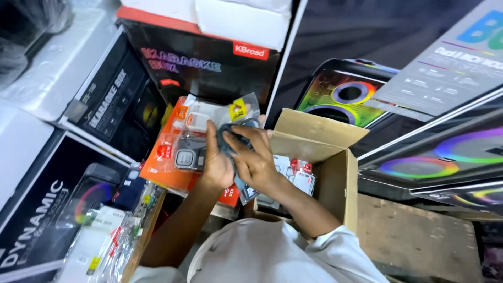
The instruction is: Wiping down plastic cell phone cases with a cloth and placing them into a cardboard box.
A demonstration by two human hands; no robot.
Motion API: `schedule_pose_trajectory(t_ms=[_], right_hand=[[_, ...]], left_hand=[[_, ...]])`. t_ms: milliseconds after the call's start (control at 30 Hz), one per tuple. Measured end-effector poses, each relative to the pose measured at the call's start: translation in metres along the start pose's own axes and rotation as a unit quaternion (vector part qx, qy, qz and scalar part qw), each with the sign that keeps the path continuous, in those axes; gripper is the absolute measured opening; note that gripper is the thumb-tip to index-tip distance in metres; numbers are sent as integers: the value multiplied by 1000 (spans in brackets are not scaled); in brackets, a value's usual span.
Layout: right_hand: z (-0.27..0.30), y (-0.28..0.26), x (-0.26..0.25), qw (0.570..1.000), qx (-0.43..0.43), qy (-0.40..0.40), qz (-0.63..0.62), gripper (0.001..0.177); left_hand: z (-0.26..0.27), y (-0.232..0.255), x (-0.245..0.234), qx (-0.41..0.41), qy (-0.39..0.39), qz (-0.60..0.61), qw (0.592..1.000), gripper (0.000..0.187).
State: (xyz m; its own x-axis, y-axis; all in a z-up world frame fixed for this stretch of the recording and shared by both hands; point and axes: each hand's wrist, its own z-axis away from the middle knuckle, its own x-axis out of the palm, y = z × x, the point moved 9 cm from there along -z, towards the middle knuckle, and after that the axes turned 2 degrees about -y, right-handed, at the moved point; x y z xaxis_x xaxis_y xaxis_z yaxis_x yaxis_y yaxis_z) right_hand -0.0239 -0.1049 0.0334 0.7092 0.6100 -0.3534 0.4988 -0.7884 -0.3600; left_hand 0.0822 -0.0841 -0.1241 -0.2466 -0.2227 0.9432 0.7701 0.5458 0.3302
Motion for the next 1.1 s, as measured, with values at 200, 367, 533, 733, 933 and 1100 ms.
schedule_pose_trajectory(t_ms=[200, 367, 533, 733, 933, 1100], right_hand=[[15, 40, -4, 999, -11, 37, -10, 29], [32, 16, 10, 1000, -14, 11, -2, 31], [28, 14, -4, 1000, -7, -21, 17, 40], [53, 14, 1, 998, 33, -49, 20, 39], [89, 45, 7, 998, -46, -30, -11, 40], [93, 10, 6, 997, -80, -11, -3, 32]], left_hand=[[33, 18, 79, -15, -22, -65, 998, 71], [16, 20, 27, -39, 13, -55, 998, 67], [22, 39, 88, 25, -39, -69, 997, 77], [23, 65, 91, 58, 19, -47, 997, 74], [23, 90, 84, 97, -48, -63, 992, 75], [16, 86, 73, 72, -23, -27, 997, 77]])
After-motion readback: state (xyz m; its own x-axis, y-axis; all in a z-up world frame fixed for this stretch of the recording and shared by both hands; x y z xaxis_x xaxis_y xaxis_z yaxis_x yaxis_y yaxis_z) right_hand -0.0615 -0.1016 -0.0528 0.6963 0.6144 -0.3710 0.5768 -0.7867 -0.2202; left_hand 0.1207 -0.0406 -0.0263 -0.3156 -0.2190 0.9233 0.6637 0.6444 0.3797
